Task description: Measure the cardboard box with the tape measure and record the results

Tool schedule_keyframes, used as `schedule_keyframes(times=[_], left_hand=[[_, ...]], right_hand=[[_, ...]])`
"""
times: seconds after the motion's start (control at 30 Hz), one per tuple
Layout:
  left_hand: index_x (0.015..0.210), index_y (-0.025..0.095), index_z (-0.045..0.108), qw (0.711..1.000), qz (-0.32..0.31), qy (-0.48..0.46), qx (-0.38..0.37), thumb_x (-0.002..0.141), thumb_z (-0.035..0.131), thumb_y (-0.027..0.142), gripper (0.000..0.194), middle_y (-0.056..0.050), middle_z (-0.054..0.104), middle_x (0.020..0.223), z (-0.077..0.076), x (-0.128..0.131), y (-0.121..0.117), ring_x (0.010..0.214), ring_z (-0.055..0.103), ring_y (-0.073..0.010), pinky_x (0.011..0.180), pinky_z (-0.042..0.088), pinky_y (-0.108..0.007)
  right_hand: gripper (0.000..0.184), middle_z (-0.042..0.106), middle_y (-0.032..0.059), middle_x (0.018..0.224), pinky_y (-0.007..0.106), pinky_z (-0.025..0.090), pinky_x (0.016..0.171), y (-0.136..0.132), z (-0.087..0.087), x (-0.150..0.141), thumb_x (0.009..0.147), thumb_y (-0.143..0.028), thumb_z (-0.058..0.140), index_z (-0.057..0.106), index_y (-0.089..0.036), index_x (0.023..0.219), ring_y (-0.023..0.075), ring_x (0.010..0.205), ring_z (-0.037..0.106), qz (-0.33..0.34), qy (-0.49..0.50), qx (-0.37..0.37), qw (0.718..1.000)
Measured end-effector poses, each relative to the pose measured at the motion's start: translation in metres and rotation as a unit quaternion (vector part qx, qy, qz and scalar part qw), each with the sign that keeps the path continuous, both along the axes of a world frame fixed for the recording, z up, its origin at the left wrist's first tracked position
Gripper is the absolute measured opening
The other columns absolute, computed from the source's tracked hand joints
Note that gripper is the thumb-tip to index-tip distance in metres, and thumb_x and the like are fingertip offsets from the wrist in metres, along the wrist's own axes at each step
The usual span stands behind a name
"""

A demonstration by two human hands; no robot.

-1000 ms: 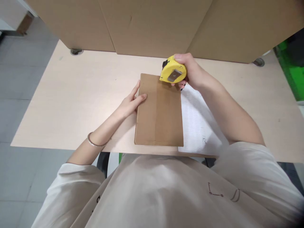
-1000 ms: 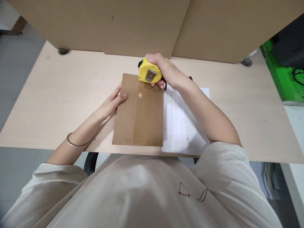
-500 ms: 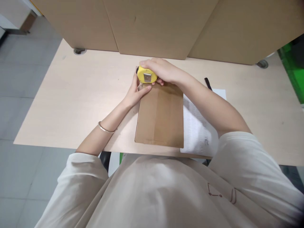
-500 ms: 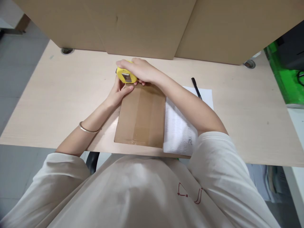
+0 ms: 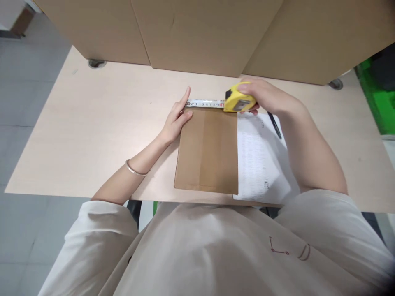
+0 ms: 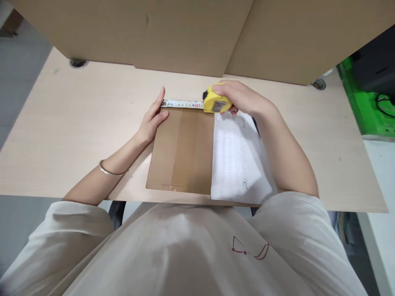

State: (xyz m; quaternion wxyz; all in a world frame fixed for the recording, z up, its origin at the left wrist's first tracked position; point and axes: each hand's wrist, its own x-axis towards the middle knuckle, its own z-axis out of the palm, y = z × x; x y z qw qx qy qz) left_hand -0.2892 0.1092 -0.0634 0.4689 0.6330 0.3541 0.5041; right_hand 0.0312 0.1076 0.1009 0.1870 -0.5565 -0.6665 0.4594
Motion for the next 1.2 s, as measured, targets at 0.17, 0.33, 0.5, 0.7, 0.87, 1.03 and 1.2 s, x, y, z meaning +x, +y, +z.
schedule_keyframes(times=[0.17,0.33,0.5,0.7,0.87,1.03,1.2], left_hand=[[0.181,0.036,0.069,0.997,-0.011,0.069,0.020,0.102,0.078,0.097,0.100,-0.012,0.080,0.154,-0.006,-0.009,0.004,0.165,0.061,-0.0489,0.148,0.039,-0.067],[0.187,0.038,0.061,0.995,-0.031,0.093,0.031,0.109,0.073,0.091,0.095,-0.012,0.078,0.156,-0.008,-0.014,0.002,0.170,0.057,-0.0478,0.151,0.035,-0.068],[0.183,0.034,0.066,0.997,-0.018,0.080,0.008,0.106,0.076,0.092,0.097,-0.014,0.074,0.165,0.001,-0.010,-0.004,0.183,0.043,-0.0519,0.157,0.024,-0.070],[0.168,0.034,0.079,0.999,-0.010,0.014,-0.034,0.097,0.090,0.089,0.090,-0.012,0.080,0.159,0.011,-0.004,-0.009,0.185,0.041,-0.0529,0.158,0.023,-0.068],[0.164,0.033,0.081,0.999,0.001,-0.005,-0.045,0.094,0.093,0.088,0.090,-0.014,0.080,0.161,0.012,0.000,-0.011,0.189,0.034,-0.0520,0.159,0.022,-0.063],[0.170,0.034,0.076,0.997,-0.008,-0.033,-0.068,0.090,0.096,0.091,0.100,-0.013,0.077,0.164,0.010,0.002,-0.011,0.189,0.035,-0.0524,0.159,0.024,-0.065],[0.183,0.036,0.061,0.993,-0.026,-0.039,-0.105,0.089,0.099,0.087,0.114,-0.012,0.069,0.180,0.001,0.001,-0.007,0.185,0.046,-0.0469,0.158,0.028,-0.063]], right_hand=[[0.037,0.073,0.0089,0.082,0.032,0.041,0.055,-0.007,-0.016,0.050,0.114,-0.057,0.070,0.064,-0.026,0.096,0.0202,0.066,0.057,-0.016,-0.011,-0.011,1.000],[0.036,0.074,0.0095,0.080,0.034,0.041,0.052,-0.001,-0.032,0.057,0.111,-0.057,0.072,0.062,-0.027,0.094,0.0214,0.062,0.059,-0.007,0.005,-0.002,1.000],[0.036,0.072,0.0069,0.076,0.034,0.040,0.051,-0.001,-0.035,0.051,0.109,-0.059,0.068,0.064,-0.027,0.092,0.0199,0.058,0.057,-0.016,0.026,-0.004,1.000],[0.033,0.075,0.0085,0.079,0.034,0.040,0.054,-0.007,-0.034,0.043,0.111,-0.051,0.059,0.071,-0.026,0.094,0.0204,0.062,0.058,-0.072,0.021,-0.026,0.997],[0.031,0.075,0.0076,0.079,0.033,0.044,0.055,-0.007,-0.023,0.046,0.110,-0.050,0.064,0.069,-0.027,0.090,0.0206,0.062,0.060,-0.061,-0.004,-0.020,0.998],[0.034,0.074,0.0088,0.082,0.033,0.033,0.052,-0.004,0.005,0.030,0.115,-0.042,0.060,0.073,-0.025,0.089,0.0169,0.063,0.062,-0.055,-0.002,0.001,0.998],[0.034,0.068,0.0045,0.078,0.029,0.032,0.052,0.008,0.010,-0.032,0.120,-0.039,0.064,0.071,-0.024,0.090,0.0159,0.062,0.058,0.007,0.006,0.009,1.000]])
